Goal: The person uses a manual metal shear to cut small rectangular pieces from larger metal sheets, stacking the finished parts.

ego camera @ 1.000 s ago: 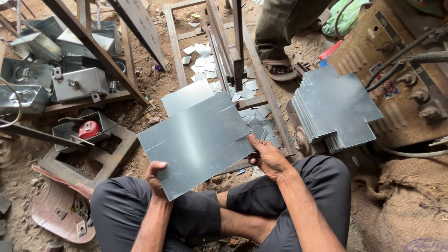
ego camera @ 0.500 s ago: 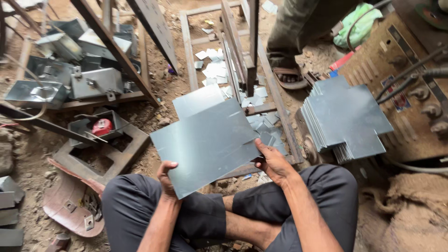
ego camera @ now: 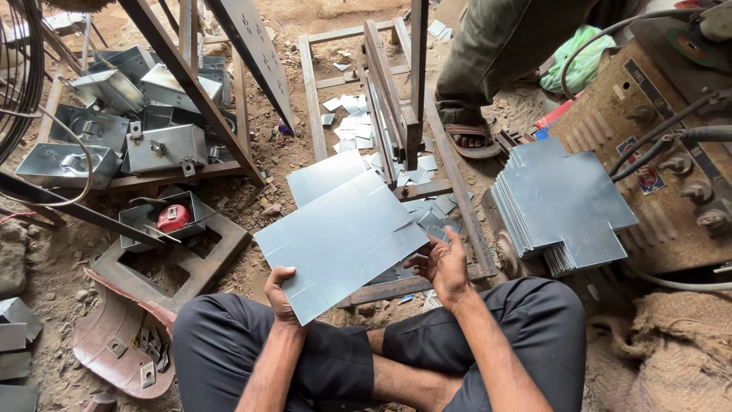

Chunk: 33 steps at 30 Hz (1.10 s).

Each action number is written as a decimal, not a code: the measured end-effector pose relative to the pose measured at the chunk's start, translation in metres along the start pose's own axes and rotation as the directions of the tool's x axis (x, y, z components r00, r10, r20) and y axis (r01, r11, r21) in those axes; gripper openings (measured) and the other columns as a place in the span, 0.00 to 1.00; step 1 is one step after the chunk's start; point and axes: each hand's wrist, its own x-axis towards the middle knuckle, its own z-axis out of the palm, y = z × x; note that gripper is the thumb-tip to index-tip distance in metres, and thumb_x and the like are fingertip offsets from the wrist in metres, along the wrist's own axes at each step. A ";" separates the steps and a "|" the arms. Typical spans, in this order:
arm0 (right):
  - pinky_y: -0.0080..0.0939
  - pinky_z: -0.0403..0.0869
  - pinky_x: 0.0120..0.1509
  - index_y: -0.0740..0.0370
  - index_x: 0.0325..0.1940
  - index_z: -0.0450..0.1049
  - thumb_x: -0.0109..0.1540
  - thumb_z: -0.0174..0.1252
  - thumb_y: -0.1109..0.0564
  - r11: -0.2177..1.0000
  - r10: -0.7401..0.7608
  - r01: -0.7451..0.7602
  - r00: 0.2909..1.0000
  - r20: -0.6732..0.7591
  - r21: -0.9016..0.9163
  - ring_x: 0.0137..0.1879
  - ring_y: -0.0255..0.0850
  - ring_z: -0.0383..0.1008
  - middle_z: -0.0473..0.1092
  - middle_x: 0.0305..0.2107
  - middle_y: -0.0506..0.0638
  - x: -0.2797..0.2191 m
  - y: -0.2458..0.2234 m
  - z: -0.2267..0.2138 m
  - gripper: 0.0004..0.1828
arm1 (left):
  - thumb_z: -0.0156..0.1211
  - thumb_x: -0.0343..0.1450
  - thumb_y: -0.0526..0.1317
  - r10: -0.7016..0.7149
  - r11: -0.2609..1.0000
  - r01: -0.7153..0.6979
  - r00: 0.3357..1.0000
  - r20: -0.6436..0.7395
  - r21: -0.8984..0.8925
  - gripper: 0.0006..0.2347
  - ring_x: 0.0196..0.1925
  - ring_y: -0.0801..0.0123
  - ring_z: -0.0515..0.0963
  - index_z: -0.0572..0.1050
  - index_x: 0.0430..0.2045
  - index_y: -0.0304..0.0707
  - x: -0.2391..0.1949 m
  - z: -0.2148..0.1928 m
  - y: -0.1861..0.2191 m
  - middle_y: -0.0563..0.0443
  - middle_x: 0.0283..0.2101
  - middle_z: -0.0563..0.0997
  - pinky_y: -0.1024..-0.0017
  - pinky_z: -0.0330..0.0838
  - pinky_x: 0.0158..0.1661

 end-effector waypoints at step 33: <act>0.33 0.73 0.35 0.59 0.37 0.78 0.64 0.53 0.32 0.995 0.100 -0.094 0.966 -0.238 0.039 0.29 0.34 0.75 0.75 0.24 0.45 0.010 0.016 -0.018 0.28 | 0.55 0.64 0.39 0.050 0.992 -0.051 0.999 0.017 0.111 0.20 0.43 0.54 0.80 0.71 0.48 0.23 0.006 -0.016 -0.006 0.41 0.41 0.77 0.60 0.79 0.41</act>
